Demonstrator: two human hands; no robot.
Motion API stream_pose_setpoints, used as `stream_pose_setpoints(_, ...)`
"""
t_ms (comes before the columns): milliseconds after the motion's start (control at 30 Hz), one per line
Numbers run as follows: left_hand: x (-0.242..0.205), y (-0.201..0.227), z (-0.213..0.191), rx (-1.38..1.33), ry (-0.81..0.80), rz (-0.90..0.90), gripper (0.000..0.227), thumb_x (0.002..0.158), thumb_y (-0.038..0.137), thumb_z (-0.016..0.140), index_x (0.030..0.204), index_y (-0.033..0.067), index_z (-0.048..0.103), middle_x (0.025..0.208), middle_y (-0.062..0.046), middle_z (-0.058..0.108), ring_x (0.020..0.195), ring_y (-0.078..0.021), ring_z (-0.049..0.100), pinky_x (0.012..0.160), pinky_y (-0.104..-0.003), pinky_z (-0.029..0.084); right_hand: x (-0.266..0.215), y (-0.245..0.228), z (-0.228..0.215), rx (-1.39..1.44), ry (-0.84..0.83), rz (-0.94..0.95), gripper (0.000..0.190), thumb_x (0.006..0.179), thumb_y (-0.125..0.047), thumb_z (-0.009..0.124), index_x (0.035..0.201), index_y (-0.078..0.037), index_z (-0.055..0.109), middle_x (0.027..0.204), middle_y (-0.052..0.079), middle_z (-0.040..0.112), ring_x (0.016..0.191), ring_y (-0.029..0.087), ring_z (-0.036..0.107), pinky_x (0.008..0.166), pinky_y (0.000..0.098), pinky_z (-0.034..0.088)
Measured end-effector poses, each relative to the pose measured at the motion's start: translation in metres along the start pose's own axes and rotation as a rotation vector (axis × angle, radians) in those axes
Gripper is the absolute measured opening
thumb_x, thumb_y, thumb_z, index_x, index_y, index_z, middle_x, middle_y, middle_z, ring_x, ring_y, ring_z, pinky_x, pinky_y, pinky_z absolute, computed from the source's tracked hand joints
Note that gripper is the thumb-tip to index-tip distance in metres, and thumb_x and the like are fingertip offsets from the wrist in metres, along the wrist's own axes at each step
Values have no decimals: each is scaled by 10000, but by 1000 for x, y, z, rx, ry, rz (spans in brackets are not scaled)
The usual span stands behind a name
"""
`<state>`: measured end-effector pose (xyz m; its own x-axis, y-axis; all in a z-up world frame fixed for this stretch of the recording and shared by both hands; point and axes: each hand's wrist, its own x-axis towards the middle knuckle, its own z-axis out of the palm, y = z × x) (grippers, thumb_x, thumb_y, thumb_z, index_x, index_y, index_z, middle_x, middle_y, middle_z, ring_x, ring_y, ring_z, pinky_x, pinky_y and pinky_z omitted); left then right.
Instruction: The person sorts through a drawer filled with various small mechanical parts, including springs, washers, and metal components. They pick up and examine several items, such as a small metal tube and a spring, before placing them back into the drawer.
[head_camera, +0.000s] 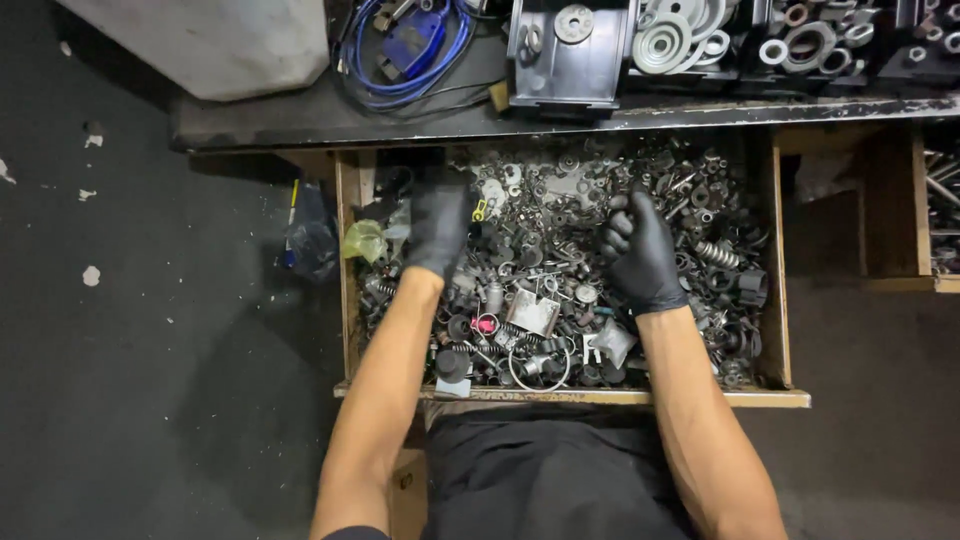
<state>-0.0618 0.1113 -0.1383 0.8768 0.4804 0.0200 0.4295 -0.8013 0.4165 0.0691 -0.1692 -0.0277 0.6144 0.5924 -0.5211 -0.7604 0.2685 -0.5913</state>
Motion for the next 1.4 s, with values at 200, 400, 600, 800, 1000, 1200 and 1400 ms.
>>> stream_pose_setpoints(200, 48, 16, -38, 265, 21, -87, 187, 865, 355, 748, 743, 216, 777, 635, -20, 684, 690, -293, 751, 498, -448, 616, -3, -3, 3, 14, 29, 15, 269, 1029, -377, 513, 911, -160, 619, 586, -117, 202, 418, 12, 206, 428, 184, 198)
stream_pose_setpoints(400, 25, -15, -15, 410, 116, 160, 220, 844, 340, 706, 629, 299, 728, 503, 61, 636, 604, -174, 739, 653, -345, 550, -1, -1, 3, 2, 18, 13, 280, 1042, -389, 503, 937, -160, 626, 591, -106, 211, 420, 23, 202, 422, 191, 196)
stream_pose_setpoints(600, 23, 23, -36, 259, 36, 105, 170, 861, 118, 712, 701, 77, 754, 593, -101, 693, 651, -368, 744, 494, -454, 604, 0, 3, 1, 8, -6, -1, 277, 1035, -382, 519, 945, -148, 636, 598, -100, 197, 417, 23, 200, 416, 196, 187)
stream_pose_setpoints(800, 22, 28, -34, 43, -130, -163, 126, 875, 129, 699, 836, 12, 725, 691, -189, 693, 772, -445, 745, 532, -576, 613, -19, 4, 26, -63, -98, 2, 337, 1048, -393, 563, 1119, -97, 708, 794, 9, 601, 656, 122, 592, 569, 201, 423)
stream_pose_setpoints(1000, 28, 43, -34, 158, -309, -127, 200, 903, 298, 700, 1092, 256, 751, 1008, -39, 771, 1132, -278, 710, 877, -473, 610, -21, 4, 23, -103, -133, -11, 419, 1080, -356, 501, 1281, -17, 642, 899, 21, 582, 745, 105, 572, 621, 196, 447)
stream_pose_setpoints(1200, 27, 58, -39, 149, -295, -263, 277, 928, 397, 618, 1032, 191, 772, 951, -68, 774, 1110, -308, 717, 882, -513, 599, -16, 5, 16, -64, -97, -64, 419, 1076, -328, 488, 1269, 2, 659, 877, 34, 570, 726, 112, 549, 602, 223, 422)
stream_pose_setpoints(1400, 18, 88, -49, 148, -288, -437, 489, 959, 516, 520, 961, 113, 797, 884, -102, 779, 1085, -344, 725, 889, -562, 585, -11, 5, 12, 42, -35, -57, 305, 1042, -277, 554, 1179, -36, 682, 882, 68, 646, 780, 174, 668, 675, 249, 502)
